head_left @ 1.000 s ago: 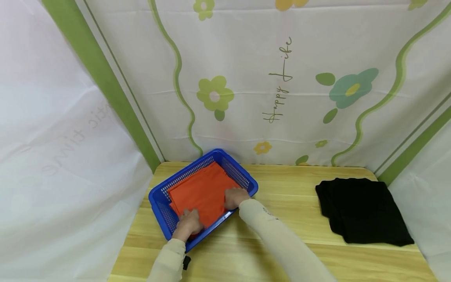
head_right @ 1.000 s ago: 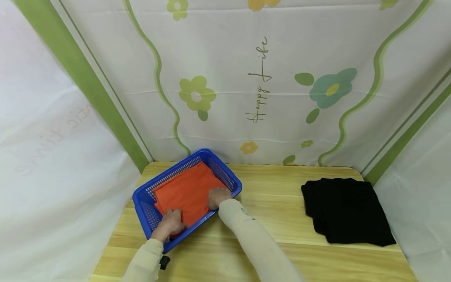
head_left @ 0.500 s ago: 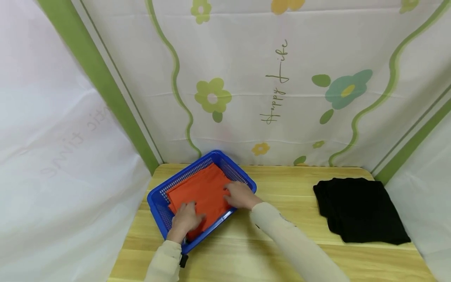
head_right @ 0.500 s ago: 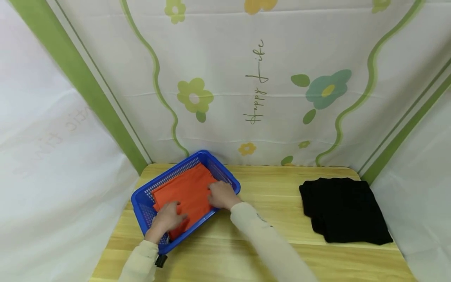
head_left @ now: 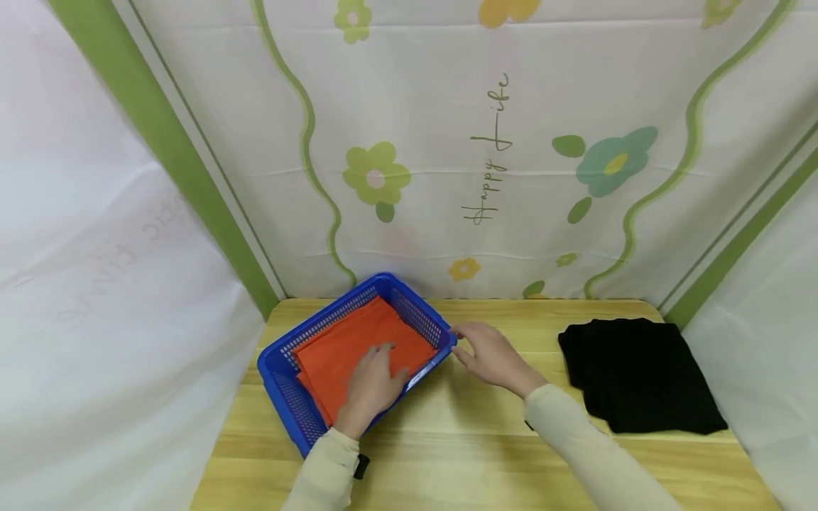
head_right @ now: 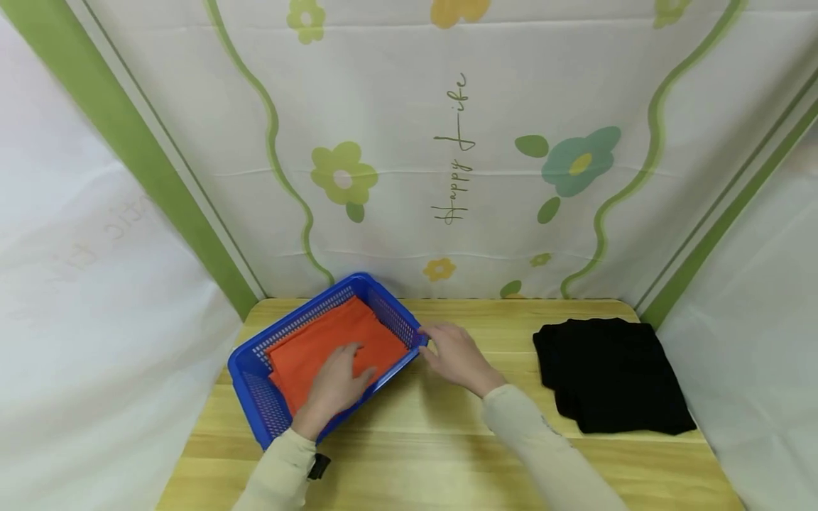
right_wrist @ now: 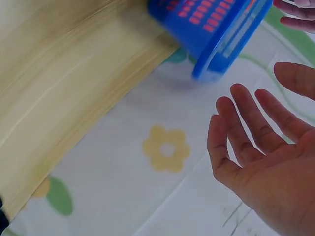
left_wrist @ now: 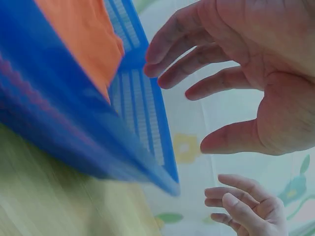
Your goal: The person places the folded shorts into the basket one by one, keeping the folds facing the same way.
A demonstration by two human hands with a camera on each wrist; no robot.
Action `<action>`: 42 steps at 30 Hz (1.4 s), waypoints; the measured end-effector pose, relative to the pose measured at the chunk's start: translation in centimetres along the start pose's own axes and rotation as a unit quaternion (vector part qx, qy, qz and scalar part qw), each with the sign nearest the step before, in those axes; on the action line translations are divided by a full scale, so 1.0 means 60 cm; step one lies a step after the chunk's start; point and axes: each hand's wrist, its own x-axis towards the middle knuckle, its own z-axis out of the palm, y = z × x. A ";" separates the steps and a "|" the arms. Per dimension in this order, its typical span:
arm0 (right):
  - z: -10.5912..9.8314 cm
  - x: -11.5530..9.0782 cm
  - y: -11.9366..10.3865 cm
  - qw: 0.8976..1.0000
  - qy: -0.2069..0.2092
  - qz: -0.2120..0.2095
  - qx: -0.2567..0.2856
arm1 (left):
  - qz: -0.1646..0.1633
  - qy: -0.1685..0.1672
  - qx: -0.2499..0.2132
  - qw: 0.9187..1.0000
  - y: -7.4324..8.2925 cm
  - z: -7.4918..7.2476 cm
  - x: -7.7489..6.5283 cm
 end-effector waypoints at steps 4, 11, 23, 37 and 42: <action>-0.019 -0.036 0.036 1.000 0.015 0.018 -0.010 | 0.034 0.017 -0.020 0.999 0.031 0.023 0.008; -0.048 -0.108 0.120 0.997 0.022 0.072 -0.024 | 0.107 0.027 -0.043 0.993 0.102 0.073 0.019; -0.106 -0.212 0.259 0.986 0.048 0.156 -0.045 | 0.073 -0.105 -0.142 0.981 0.189 0.155 0.032; -0.154 -0.305 0.408 0.956 0.061 0.279 -0.072 | -0.068 -0.196 -0.329 0.921 0.230 0.230 0.042; -0.172 -0.323 0.458 0.952 0.038 0.298 -0.066 | -0.103 -0.203 -0.364 0.903 0.241 0.254 0.047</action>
